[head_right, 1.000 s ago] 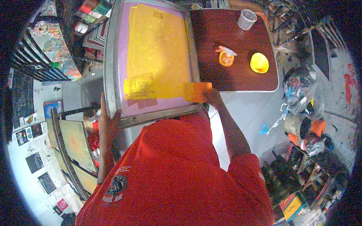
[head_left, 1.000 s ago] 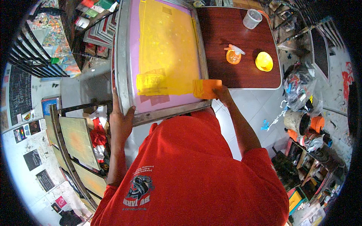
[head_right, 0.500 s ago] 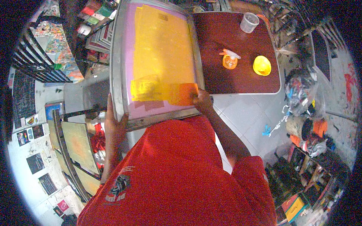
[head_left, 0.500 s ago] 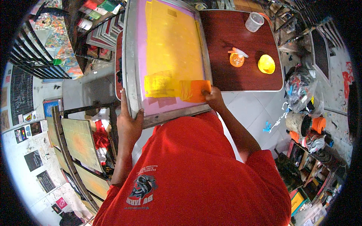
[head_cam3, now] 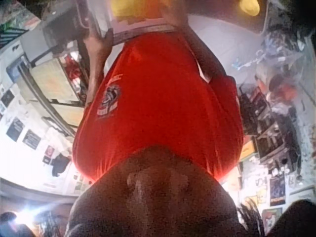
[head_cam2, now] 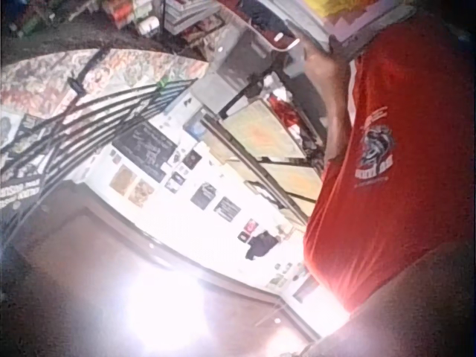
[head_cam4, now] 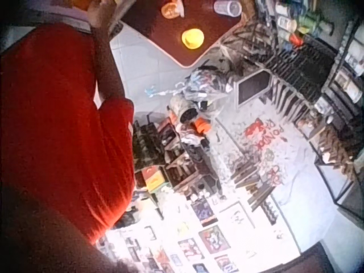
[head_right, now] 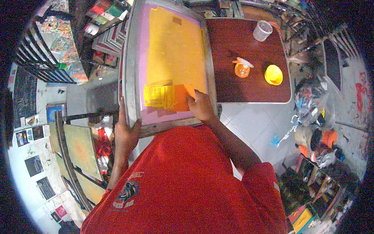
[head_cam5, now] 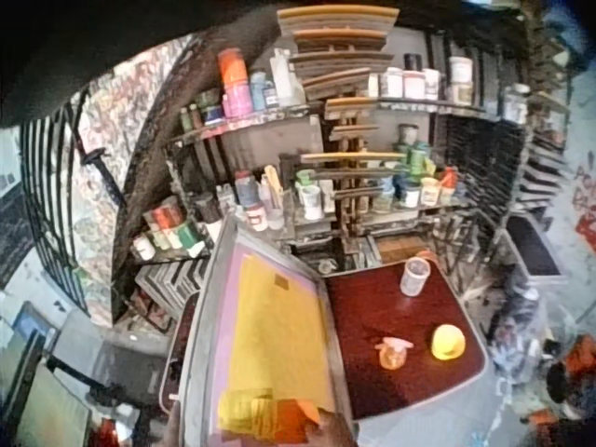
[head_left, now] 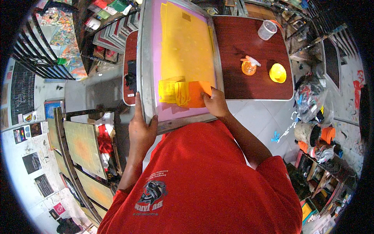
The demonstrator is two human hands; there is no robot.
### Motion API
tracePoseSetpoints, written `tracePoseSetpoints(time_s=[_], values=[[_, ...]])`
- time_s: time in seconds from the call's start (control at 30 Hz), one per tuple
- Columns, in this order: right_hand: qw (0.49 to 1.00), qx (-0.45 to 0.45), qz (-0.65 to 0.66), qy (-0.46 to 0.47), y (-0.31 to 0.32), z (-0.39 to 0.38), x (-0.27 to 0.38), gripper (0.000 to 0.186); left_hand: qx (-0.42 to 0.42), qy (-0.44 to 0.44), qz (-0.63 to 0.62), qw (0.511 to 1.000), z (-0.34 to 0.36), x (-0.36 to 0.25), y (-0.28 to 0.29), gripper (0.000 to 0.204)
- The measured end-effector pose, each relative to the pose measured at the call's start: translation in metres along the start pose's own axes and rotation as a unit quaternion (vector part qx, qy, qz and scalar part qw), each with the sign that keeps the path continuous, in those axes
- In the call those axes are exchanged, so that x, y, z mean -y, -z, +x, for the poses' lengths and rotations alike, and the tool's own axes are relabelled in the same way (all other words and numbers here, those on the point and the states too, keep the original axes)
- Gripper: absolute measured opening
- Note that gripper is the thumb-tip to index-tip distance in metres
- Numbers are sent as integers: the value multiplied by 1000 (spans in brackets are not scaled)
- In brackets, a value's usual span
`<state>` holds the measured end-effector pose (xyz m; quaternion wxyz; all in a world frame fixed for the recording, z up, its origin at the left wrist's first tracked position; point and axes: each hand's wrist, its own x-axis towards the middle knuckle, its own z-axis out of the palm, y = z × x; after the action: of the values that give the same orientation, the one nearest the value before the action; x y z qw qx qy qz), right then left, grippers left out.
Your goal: The person cleans excess yellow ink from a screen frame using a plastic scraper, returns the ink to a yellow container, and then places the cleaned screen onto a storage rack.
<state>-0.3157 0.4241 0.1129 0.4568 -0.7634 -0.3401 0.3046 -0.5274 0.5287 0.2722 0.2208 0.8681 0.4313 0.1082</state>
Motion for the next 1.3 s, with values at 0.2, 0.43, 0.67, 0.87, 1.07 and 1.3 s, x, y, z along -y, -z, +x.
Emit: tracePoseSetpoints(time_s=[0.2, 0.43, 0.67, 0.87, 1.07, 1.3], values=[[994, -65, -21, 87, -6, -2, 30, 32, 22, 40, 0, 999, -1, -4, 3, 82], [997, -36, 1, 69, -4, 3, 40, 32, 17, 26, 14, 999, -1, -2, 3, 84], [994, -40, -5, 100, -8, 3, 58, 28, 16, 33, 21, 999, -2, -2, 2, 84], [992, -35, 11, 122, -6, 7, 68, 28, 30, 50, 31, 998, -1, -10, 6, 84], [981, 29, 191, -6, 0, 10, 66, 33, 9, 29, 28, 999, -3, 2, -1, 85], [954, 27, 292, -68, 34, 19, 17, 37, 0, 23, 27, 999, 0, 12, -2, 85]])
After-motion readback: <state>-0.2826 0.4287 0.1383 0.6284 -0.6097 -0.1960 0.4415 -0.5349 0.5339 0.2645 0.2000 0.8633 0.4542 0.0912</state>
